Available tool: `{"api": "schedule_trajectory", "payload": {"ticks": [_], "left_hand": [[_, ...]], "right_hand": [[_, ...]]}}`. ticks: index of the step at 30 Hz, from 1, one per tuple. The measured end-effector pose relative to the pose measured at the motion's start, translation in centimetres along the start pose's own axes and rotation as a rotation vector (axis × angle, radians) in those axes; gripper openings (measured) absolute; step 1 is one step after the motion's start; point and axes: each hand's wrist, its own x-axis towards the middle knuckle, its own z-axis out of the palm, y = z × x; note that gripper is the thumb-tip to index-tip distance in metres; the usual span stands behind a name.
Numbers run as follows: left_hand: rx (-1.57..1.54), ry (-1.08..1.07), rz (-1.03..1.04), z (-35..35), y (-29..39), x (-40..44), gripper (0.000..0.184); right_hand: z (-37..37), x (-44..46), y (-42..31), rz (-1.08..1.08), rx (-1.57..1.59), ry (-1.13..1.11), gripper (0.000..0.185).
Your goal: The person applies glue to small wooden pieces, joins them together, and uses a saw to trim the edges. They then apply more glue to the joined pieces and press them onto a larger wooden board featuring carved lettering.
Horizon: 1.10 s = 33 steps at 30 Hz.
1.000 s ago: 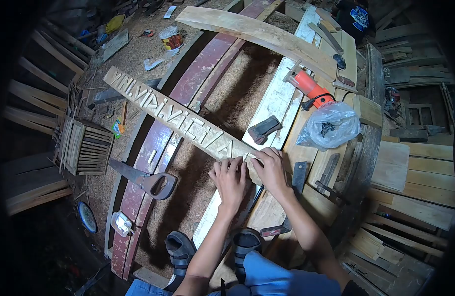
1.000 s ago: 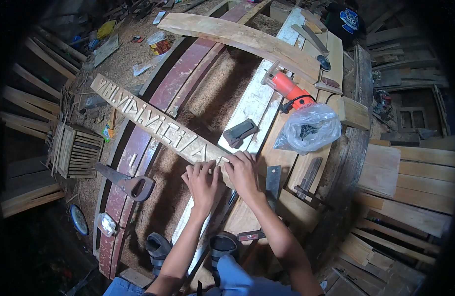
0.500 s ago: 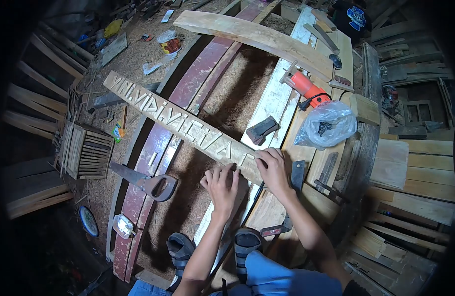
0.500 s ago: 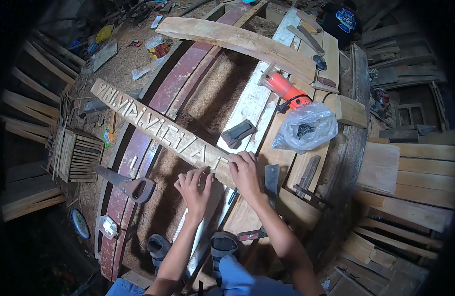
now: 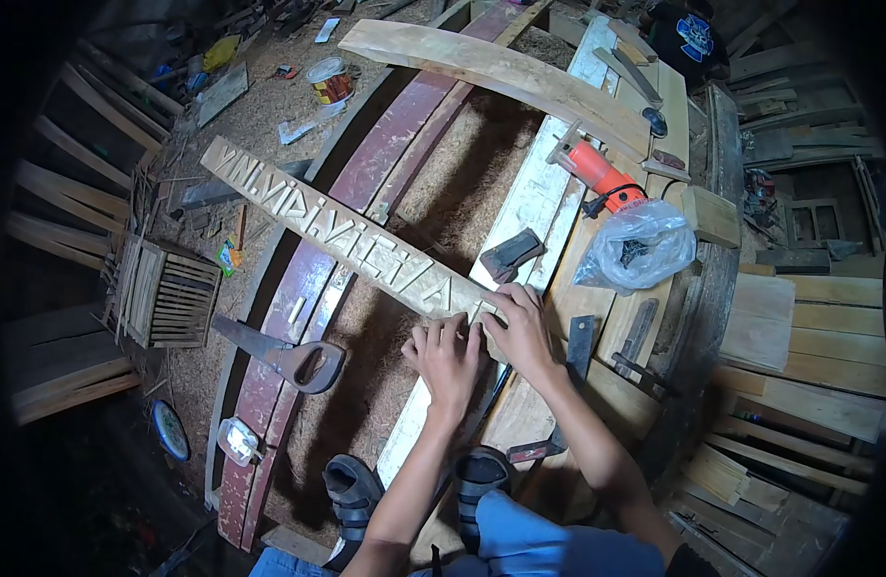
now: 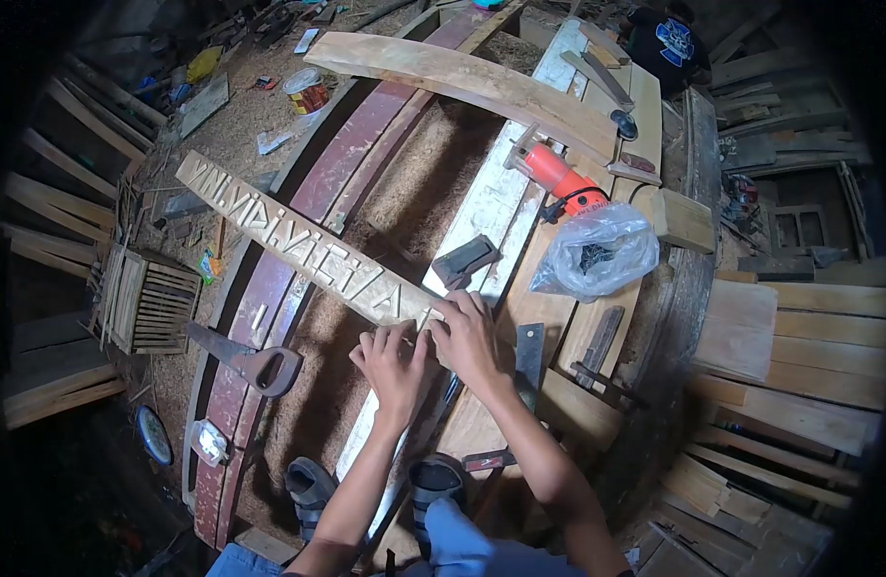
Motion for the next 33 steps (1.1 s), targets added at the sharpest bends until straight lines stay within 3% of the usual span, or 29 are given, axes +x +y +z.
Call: {"api": "schedule_trajectory", "payload": {"ticks": [10, 14, 17, 19, 24, 25, 26, 33], "left_hand": [[-0.067, 0.0, -0.045, 0.0, -1.1, 0.1, 0.018], [-0.224, 0.009, 0.046, -1.2, -1.4, -0.1, 0.017], [-0.344, 0.048, 0.085, -3.4, -1.4, -0.1, 0.02], [-0.499, 0.057, 0.007, -5.7, -0.8, 0.0, 0.021], [-0.518, 0.107, 0.076, -10.7, -0.2, 1.1, 0.021], [-0.638, 0.039, -0.104, -11.1, -0.6, 0.4, 0.02], [-0.689, 0.016, -0.14, -11.6, -1.1, 0.2, 0.02], [-0.812, 0.08, -0.226, -16.5, -2.5, -1.0, 0.02]], "right_hand": [[-0.7, -0.5, -1.5, -0.059, -0.042, 0.025, 0.032], [-1.4, -0.8, -2.8, -0.186, -0.041, 0.033, 0.026], [-2.4, -0.8, -3.9, -0.239, 0.107, -0.023, 0.021], [-3.4, -0.5, -5.0, -0.289, 0.146, 0.007, 0.015], [-4.8, 0.0, -9.1, -0.381, 0.272, -0.007, 0.01], [-4.7, 0.0, -10.0, -0.402, 0.273, 0.007, 0.01], [-4.5, 0.0, -11.0, -0.429, 0.272, 0.04, 0.011], [-2.4, 0.7, -15.8, -0.552, 0.314, 0.025, 0.012]]}}
